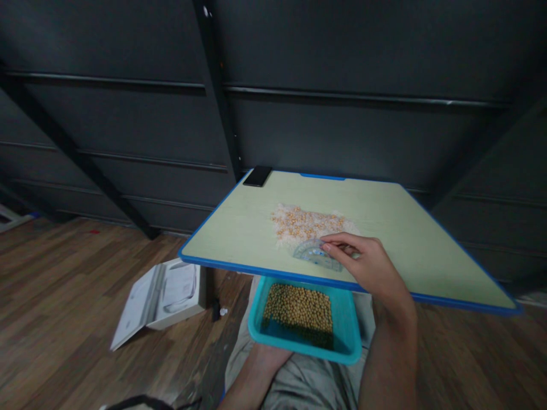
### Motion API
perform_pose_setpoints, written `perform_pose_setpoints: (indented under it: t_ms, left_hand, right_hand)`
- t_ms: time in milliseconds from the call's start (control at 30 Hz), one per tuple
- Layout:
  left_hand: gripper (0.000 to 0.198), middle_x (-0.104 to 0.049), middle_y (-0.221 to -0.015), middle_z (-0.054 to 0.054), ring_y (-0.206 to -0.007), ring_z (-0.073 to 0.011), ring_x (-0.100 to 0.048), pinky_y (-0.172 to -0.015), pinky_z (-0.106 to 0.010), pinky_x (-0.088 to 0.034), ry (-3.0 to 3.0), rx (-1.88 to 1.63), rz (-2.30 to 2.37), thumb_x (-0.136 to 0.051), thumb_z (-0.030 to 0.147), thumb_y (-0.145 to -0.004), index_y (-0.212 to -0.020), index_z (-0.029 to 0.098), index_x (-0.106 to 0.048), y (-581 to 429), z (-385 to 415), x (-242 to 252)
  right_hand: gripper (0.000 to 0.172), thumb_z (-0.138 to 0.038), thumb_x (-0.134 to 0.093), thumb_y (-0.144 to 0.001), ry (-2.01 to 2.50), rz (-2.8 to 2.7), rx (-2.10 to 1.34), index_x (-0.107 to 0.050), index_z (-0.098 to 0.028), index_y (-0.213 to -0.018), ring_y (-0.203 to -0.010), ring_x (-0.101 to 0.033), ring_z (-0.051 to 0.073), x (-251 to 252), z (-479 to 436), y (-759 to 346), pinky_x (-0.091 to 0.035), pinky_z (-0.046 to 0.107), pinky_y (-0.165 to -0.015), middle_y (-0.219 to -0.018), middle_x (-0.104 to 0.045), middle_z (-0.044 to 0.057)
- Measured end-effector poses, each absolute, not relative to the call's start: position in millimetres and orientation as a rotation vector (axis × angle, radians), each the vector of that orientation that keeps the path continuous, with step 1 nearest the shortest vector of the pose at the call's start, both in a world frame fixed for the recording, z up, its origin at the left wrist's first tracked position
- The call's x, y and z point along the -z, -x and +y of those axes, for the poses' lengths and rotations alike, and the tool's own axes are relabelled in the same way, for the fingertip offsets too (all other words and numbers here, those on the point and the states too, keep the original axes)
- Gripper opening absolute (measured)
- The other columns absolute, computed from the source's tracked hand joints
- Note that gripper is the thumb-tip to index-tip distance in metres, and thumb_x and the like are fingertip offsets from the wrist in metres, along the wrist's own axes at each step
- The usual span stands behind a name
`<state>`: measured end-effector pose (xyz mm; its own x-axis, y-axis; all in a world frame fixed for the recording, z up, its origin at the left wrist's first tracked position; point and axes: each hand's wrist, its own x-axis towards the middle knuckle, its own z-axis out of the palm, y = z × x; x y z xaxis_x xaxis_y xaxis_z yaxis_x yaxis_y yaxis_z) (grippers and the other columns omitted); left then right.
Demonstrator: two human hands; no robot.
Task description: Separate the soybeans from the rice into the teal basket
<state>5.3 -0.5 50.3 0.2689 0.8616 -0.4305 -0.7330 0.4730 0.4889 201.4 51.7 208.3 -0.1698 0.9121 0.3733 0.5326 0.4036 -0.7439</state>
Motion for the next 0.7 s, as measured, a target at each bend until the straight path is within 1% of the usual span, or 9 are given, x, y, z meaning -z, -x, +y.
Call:
perform_pose_setpoints:
  t_ms: [100,167,233,300,367,467,567,633,700]
  left_hand:
    - [0.038,-0.084,-0.096,0.004,-0.119,-0.0235,-0.066,-0.116,-0.043,-0.041,-0.173,-1.093,0.599,-0.044,0.038,-0.092,-0.08,0.034,-0.08,-4,1,-49]
    - [0.032,-0.084,-0.089,0.009,-0.109,-0.0225,-0.071,-0.117,-0.04,-0.04,-0.189,-1.091,0.548,-0.051,0.037,-0.088,-0.074,0.038,-0.08,-4,1,-54]
    - [0.02,-0.084,-0.086,0.012,-0.099,-0.0225,-0.074,-0.118,-0.04,-0.04,-0.21,-1.094,0.5,-0.063,0.04,-0.081,-0.07,0.042,-0.079,-4,1,-59]
    - [0.01,-0.083,-0.086,0.014,-0.098,-0.0227,-0.074,-0.119,-0.04,-0.038,-0.227,-1.099,0.48,-0.071,0.044,-0.074,-0.067,0.044,-0.078,-5,1,-59]
    - [0.007,-0.084,-0.091,0.013,-0.105,-0.0235,-0.073,-0.12,-0.041,-0.036,-0.243,-1.095,0.491,-0.072,0.046,-0.072,-0.068,0.045,-0.078,-5,1,-54]
    - [0.015,-0.084,-0.101,0.005,-0.12,-0.0254,-0.066,-0.121,-0.045,-0.032,-0.283,-1.085,0.525,-0.066,0.045,-0.077,-0.076,0.038,-0.08,-1,1,-37]
    - [0.019,-0.083,-0.105,0.0,-0.126,-0.0267,-0.062,-0.122,-0.046,-0.028,-0.327,-1.098,0.582,-0.064,0.038,-0.078,-0.084,0.033,-0.081,3,1,-24]
    - [0.019,-0.084,-0.102,0.003,-0.125,-0.0262,-0.063,-0.123,-0.044,-0.027,-0.341,-1.112,0.612,-0.065,0.035,-0.076,-0.088,0.035,-0.08,5,1,-24]
    - [0.016,-0.084,-0.095,0.008,-0.123,-0.0258,-0.064,-0.123,-0.043,-0.028,-0.332,-1.119,0.626,-0.067,0.037,-0.075,-0.085,0.04,-0.079,5,0,-30]
  right_hand:
    - [0.015,-0.026,-0.065,-0.091,1.253,-1.817,-0.423,-0.078,-0.026,-0.1,-0.091,-0.073,0.021,-206,56,-202,-0.056,0.035,-0.08,-0.102,-0.079,0.002]
    - [0.016,-0.025,-0.065,-0.091,1.227,-1.799,-0.336,-0.078,-0.026,-0.101,-0.093,-0.073,0.021,-205,57,-202,-0.055,0.036,-0.083,-0.103,-0.079,0.002]
    - [0.016,-0.023,-0.064,-0.092,1.188,-1.778,-0.278,-0.077,-0.026,-0.101,-0.093,-0.072,0.021,-206,58,-201,-0.054,0.037,-0.085,-0.103,-0.079,0.002]
    - [0.017,-0.022,-0.064,-0.092,1.156,-1.751,-0.239,-0.077,-0.026,-0.101,-0.094,-0.072,0.021,-207,58,-200,-0.054,0.037,-0.085,-0.103,-0.079,0.003]
    - [0.017,-0.023,-0.063,-0.093,1.144,-1.711,-0.213,-0.077,-0.025,-0.102,-0.095,-0.071,0.022,-207,59,-200,-0.054,0.037,-0.085,-0.103,-0.078,0.003]
    - [0.018,-0.025,-0.062,-0.094,1.162,-1.657,-0.201,-0.077,-0.025,-0.105,-0.098,-0.071,0.022,-204,62,-200,-0.055,0.038,-0.084,-0.106,-0.078,0.005]
    - [0.018,-0.025,-0.063,-0.093,1.182,-1.655,-0.226,-0.077,-0.025,-0.103,-0.097,-0.071,0.023,-201,66,-202,-0.055,0.039,-0.085,-0.105,-0.078,0.005]
    - [0.017,-0.026,-0.064,-0.092,1.184,-1.662,-0.256,-0.078,-0.024,-0.102,-0.097,-0.072,0.023,-200,67,-202,-0.055,0.039,-0.085,-0.104,-0.078,0.005]
    - [0.017,-0.026,-0.064,-0.092,1.183,-1.669,-0.281,-0.078,-0.025,-0.101,-0.096,-0.072,0.023,-200,67,-202,-0.055,0.039,-0.085,-0.104,-0.079,0.005]
